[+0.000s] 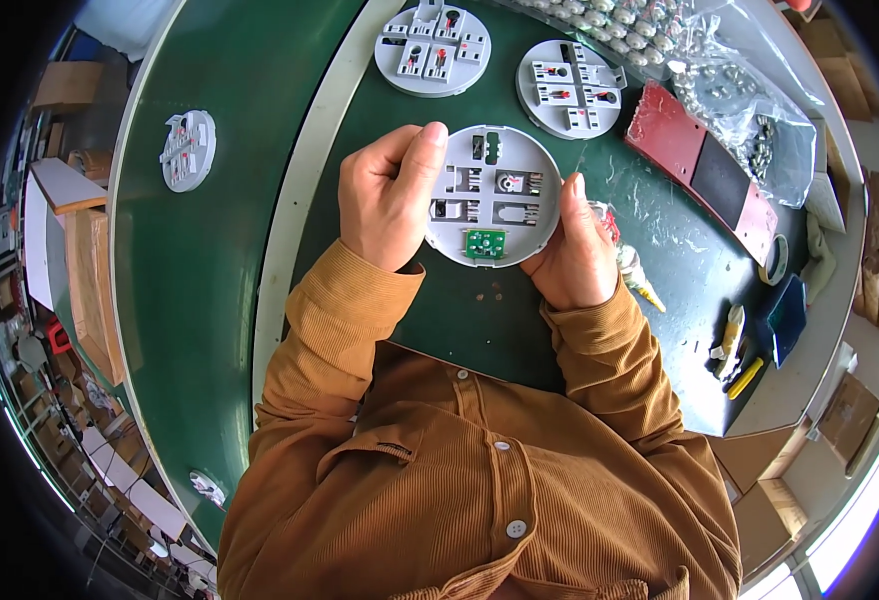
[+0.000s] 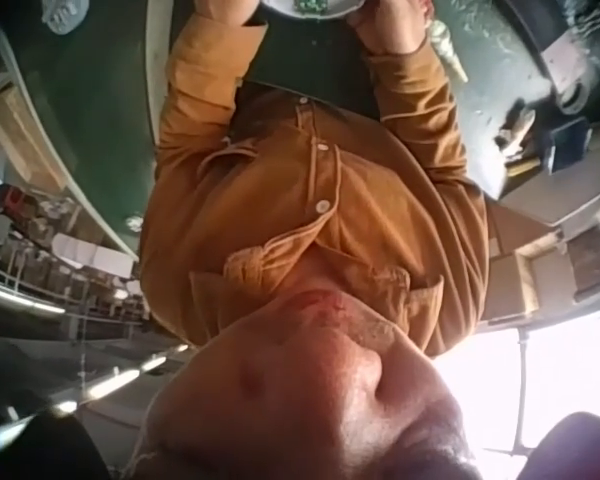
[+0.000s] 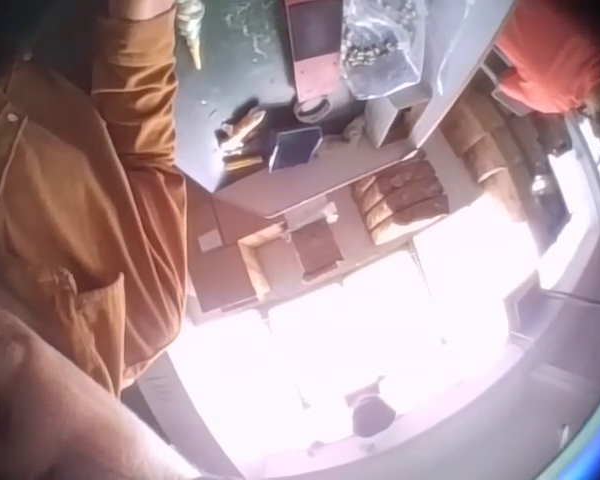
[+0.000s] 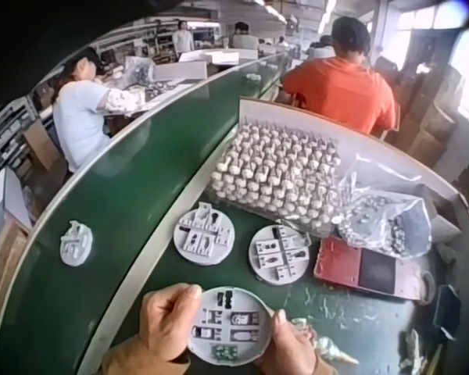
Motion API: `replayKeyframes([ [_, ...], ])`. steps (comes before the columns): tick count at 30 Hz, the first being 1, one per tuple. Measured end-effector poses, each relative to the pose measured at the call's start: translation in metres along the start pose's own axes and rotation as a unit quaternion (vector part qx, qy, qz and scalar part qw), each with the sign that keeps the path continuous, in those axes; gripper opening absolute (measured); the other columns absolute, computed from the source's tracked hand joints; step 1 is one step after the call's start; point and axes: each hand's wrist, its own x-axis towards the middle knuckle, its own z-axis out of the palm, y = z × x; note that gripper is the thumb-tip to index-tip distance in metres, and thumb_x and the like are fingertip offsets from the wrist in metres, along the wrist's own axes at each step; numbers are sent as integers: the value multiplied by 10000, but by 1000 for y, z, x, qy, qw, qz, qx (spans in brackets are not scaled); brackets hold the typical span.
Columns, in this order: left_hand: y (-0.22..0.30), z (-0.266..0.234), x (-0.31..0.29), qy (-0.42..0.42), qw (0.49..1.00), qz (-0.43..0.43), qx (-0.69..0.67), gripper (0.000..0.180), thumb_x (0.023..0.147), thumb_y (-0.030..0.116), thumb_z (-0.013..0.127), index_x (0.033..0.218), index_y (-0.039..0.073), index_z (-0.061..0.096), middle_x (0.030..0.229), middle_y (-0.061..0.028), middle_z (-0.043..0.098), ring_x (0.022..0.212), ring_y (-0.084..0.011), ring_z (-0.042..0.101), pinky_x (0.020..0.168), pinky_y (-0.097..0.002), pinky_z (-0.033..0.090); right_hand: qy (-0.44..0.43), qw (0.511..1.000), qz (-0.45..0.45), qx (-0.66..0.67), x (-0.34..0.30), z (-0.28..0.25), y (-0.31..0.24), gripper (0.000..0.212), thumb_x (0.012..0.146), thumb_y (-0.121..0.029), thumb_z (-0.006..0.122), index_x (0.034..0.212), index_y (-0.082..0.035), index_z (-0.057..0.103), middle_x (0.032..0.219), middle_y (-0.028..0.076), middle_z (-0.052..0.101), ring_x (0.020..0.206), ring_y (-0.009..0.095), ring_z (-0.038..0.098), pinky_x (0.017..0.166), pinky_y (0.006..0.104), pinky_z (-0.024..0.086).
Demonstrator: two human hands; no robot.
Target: The person assembles silver components onto circular circuit boards by hand, taking the components from plastic trays and placing them onto the boards.
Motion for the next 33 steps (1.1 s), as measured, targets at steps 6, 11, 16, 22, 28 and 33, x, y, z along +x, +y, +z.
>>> replayKeyframes([
  [6, -2, -5, 2, -6, 1000, -7, 6, 389, 1065, 214, 659, 742, 11, 576, 635, 15, 497, 601, -97, 372, 559, -268, 338, -6, 1000, 10, -22, 1, 2, -3, 608, 1159, -438, 444, 1514, 55, 453, 1422, 286, 630, 1198, 385, 714, 1004, 507, 625],
  [11, -1, -3, -4, 32, 991, 108, 75, 253, 1003, 182, 724, 830, 13, 650, 738, -25, 612, 613, -140, 465, 582, -278, 416, 1, 999, 2, -39, 2, 2, 0, 648, 1132, -511, 469, 1569, -34, 428, 1510, 266, 562, 1314, 395, 639, 1056, 560, 579],
  [16, 15, 0, -18, -29, 860, 458, 223, 260, 886, 199, 851, 1089, 70, 753, 1113, -73, 752, 803, -208, 650, 719, -346, 588, -64, 995, -69, 19, 9, 15, 5, 793, 1057, -638, 537, 1648, -145, 343, 1581, 232, 487, 1394, 414, 560, 1095, 588, 529],
  [22, 24, 10, -39, -72, 855, 450, 247, 281, 886, 188, 857, 1114, 60, 752, 1188, -81, 732, 871, -223, 663, 766, -344, 594, -57, 991, -122, 28, 3, 25, 7, 996, 957, -685, 643, 1707, -185, 219, 1568, 213, 472, 1363, 432, 556, 1099, 568, 513],
  [28, 48, 6, -43, -53, 960, 251, 115, 181, 914, 147, 821, 1041, 54, 731, 1068, -66, 707, 821, -219, 635, 731, -357, 572, -44, 972, -205, -106, 5, 15, -10, 1022, 934, -577, 670, 1708, -113, 190, 1529, 230, 486, 1334, 419, 567, 1100, 540, 508],
  [33, 67, 1, -15, -264, 933, 98, 226, 163, 898, 126, 816, 968, 54, 688, 950, -50, 644, 752, -220, 591, 693, -373, 524, -80, 941, -264, -196, -5, 22, -10, 936, 938, -384, 670, 1691, -48, 227, 1517, 237, 478, 1313, 357, 556, 1118, 500, 457],
])
